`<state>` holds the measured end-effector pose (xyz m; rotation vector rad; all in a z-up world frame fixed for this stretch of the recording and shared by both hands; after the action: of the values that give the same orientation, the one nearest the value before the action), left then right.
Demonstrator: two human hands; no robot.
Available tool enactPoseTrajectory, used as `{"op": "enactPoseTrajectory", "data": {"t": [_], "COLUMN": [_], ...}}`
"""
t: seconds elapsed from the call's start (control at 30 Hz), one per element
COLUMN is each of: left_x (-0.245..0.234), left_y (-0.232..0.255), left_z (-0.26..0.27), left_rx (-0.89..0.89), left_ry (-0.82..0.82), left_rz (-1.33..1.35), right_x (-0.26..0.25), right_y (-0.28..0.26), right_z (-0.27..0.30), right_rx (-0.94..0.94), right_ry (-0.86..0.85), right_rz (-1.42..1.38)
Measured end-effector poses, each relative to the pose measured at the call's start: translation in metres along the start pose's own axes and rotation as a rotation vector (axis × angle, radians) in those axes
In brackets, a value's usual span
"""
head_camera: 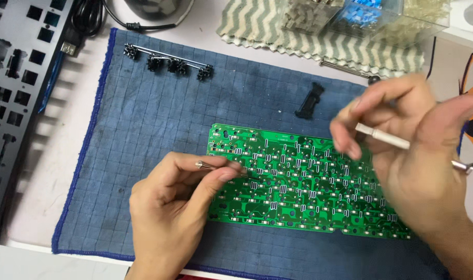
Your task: The person uses a small brush and a metal tool to clean the surface of a green keyboard circuit board. They repeatedly brush away debris from the board's surface and use the metal tool to scrape or adjust components.
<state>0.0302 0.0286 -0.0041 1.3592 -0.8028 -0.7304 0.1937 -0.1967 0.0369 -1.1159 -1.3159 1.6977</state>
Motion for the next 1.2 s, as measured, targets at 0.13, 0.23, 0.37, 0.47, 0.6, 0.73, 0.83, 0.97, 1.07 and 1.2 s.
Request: {"op": "enactPoseTrajectory", "data": {"t": [0.13,0.23,0.37,0.47,0.6,0.73,0.83,0.97,1.07,1.2], "left_x": [0.002,0.003,0.003,0.004,0.005,0.007,0.007,0.007,0.007,0.008], "left_y": [0.000,0.002,0.003,0.004,0.004,0.007,0.007,0.009,0.010,0.011], "left_z": [0.002,0.002,0.002,0.002,0.002,0.001,0.000,-0.001,-0.001,-0.002], "left_rx": [0.022,0.053,0.086,0.101,0.106,0.109,0.103,0.079,0.072,0.072], "left_ry": [-0.036,-0.072,-0.092,-0.094,-0.086,-0.086,-0.071,-0.071,-0.071,-0.074], "left_rz": [-0.008,-0.058,-0.095,-0.116,-0.123,-0.141,-0.139,-0.171,-0.182,-0.167], "right_x": [0.007,0.019,0.020,0.029,0.039,0.049,0.054,0.058,0.061,0.062], "right_y": [0.009,0.014,0.030,0.031,0.034,0.030,0.022,0.019,0.016,0.016], "right_z": [0.025,0.036,0.048,0.052,0.058,0.055,0.054,0.053,0.053,0.054], "right_rx": [0.009,0.100,0.063,-0.023,-0.067,-0.174,-0.255,-0.349,-0.421,-0.363], "right_ry": [-0.103,-0.092,-0.087,-0.180,-0.142,-0.130,-0.094,-0.128,-0.152,-0.229], "right_rz": [0.281,0.253,0.177,0.071,0.156,0.380,0.369,0.559,0.548,0.505]}}
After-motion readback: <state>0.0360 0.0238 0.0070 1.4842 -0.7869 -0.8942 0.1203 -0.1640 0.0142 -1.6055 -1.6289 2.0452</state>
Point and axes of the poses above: each hand's wrist, its own z-axis away from the middle knuckle, its own x-axis out of the palm, y = z × x, the point moved 5 cm from there along -z, towards the middle knuckle, and after that the axes turned 7 degrees about z, right-handed, at the moved point
